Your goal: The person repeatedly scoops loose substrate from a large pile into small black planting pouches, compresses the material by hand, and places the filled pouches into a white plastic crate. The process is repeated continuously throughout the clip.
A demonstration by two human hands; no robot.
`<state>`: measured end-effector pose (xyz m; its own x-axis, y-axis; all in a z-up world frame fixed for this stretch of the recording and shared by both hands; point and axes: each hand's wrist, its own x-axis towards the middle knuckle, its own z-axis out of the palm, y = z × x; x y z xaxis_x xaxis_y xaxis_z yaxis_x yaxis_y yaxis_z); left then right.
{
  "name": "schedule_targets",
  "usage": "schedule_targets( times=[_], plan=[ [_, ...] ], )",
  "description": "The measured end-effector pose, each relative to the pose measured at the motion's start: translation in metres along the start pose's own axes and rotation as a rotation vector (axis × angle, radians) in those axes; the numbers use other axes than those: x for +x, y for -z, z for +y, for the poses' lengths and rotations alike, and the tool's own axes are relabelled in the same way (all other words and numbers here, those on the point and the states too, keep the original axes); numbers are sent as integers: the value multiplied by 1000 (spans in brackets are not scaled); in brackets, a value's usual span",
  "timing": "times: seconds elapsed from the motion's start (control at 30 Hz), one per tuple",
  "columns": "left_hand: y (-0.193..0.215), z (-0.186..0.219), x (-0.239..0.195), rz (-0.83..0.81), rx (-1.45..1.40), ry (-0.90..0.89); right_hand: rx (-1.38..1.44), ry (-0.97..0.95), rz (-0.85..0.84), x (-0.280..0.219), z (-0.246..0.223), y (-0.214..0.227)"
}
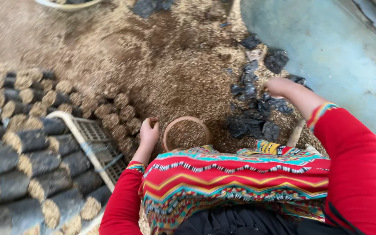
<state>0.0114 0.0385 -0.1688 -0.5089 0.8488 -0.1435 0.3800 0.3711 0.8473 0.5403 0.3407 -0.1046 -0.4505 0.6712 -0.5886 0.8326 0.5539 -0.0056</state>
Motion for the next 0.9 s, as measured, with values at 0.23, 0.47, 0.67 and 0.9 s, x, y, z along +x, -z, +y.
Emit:
schedule_targets(
  times=[0.23,0.47,0.67,0.9],
  plan=[
    [-40,71,26,-266,-3,-136,-233,155,-181,16,-67,-61],
    [-47,104,5,-568,183,-80,-311,434,-103,-40,-111,-125],
    [-37,163,13,-604,351,-252,-383,121,-110,-8,-67,-88],
    [-63,212,36,-872,478,-574,299,107,-114,1,-167,-47]
  ],
)
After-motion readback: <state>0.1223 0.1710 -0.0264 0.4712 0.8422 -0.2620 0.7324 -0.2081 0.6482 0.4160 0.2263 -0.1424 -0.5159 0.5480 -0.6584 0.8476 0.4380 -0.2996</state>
